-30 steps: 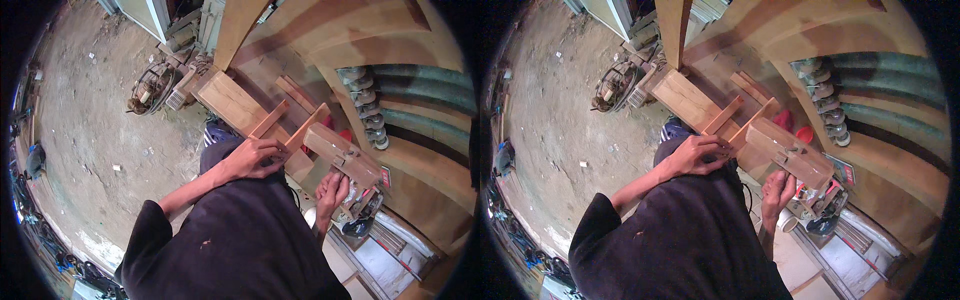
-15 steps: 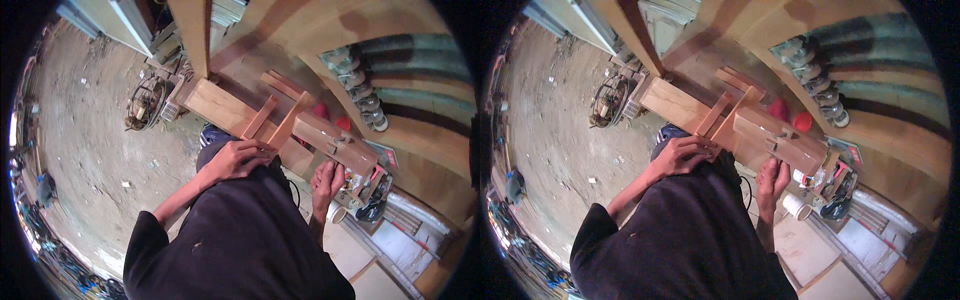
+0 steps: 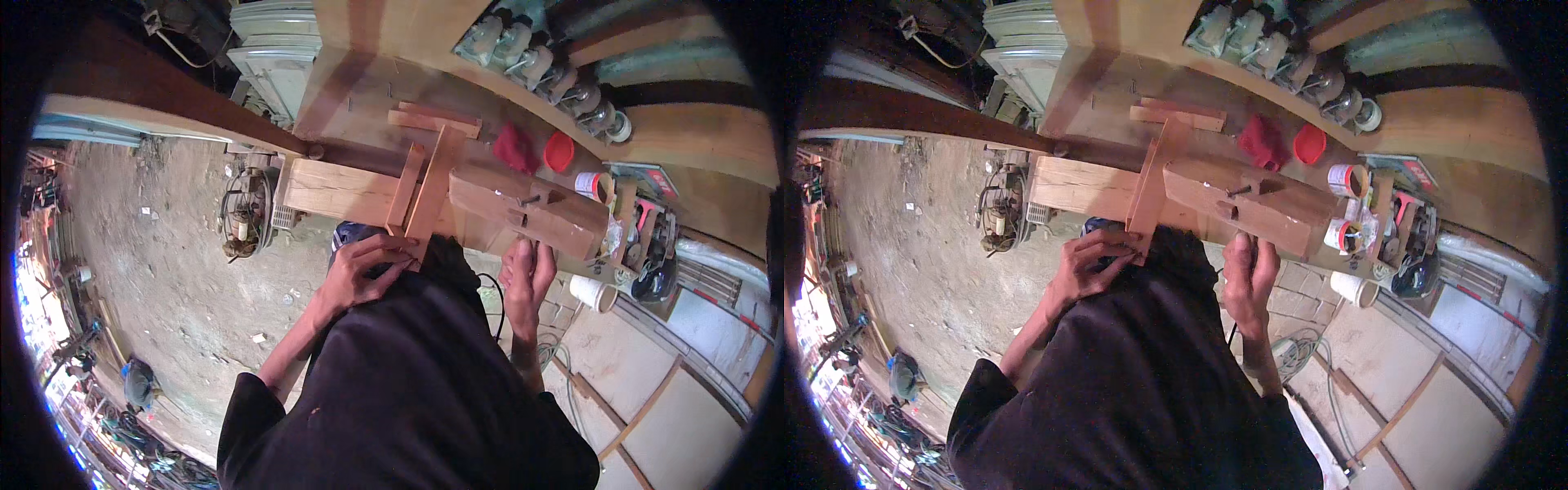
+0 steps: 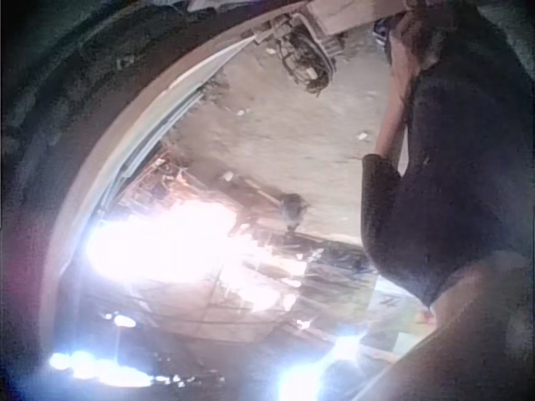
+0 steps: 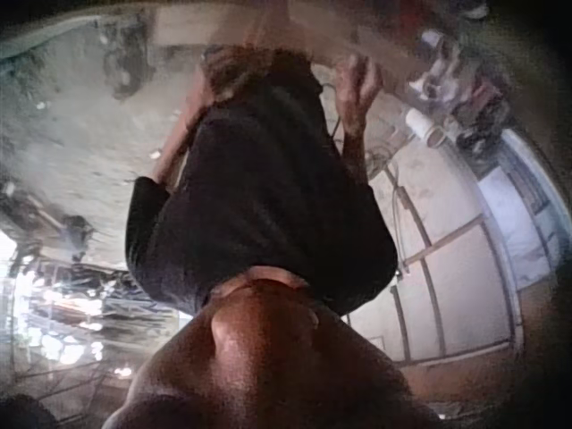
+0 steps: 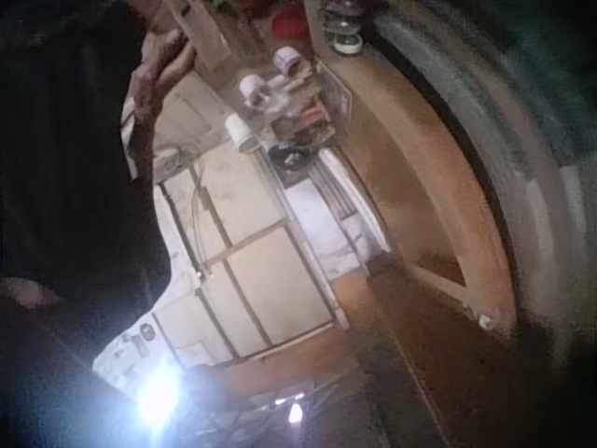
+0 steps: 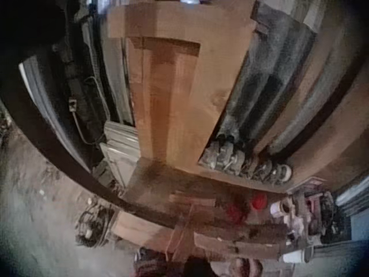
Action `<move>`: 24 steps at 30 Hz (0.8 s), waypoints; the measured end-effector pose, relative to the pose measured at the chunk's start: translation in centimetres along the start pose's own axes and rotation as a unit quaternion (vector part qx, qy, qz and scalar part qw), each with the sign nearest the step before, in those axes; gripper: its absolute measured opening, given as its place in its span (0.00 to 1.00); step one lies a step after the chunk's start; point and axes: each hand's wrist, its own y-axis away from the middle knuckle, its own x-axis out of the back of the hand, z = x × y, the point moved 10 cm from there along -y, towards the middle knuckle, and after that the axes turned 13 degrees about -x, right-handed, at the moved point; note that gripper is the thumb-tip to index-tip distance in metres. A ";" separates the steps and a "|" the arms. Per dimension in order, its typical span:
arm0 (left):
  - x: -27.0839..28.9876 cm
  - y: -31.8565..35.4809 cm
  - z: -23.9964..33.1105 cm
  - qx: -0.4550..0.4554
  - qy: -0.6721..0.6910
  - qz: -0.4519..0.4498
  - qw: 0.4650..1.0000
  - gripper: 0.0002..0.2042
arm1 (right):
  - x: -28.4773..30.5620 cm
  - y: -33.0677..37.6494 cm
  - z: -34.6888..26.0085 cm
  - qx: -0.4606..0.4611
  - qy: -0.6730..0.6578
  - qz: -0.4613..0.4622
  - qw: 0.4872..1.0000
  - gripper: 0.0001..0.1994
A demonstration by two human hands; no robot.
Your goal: The person fits wooden pieces together by hand, aligning small pre-cut slats into a larger wooden frame and tapping them into place.
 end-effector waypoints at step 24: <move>-1.1 0.0 -1.1 -0.179 -0.136 -0.134 0.965 0.24 | 1.4 -1.4 1.2 0.004 -0.007 0.018 1.000 0.12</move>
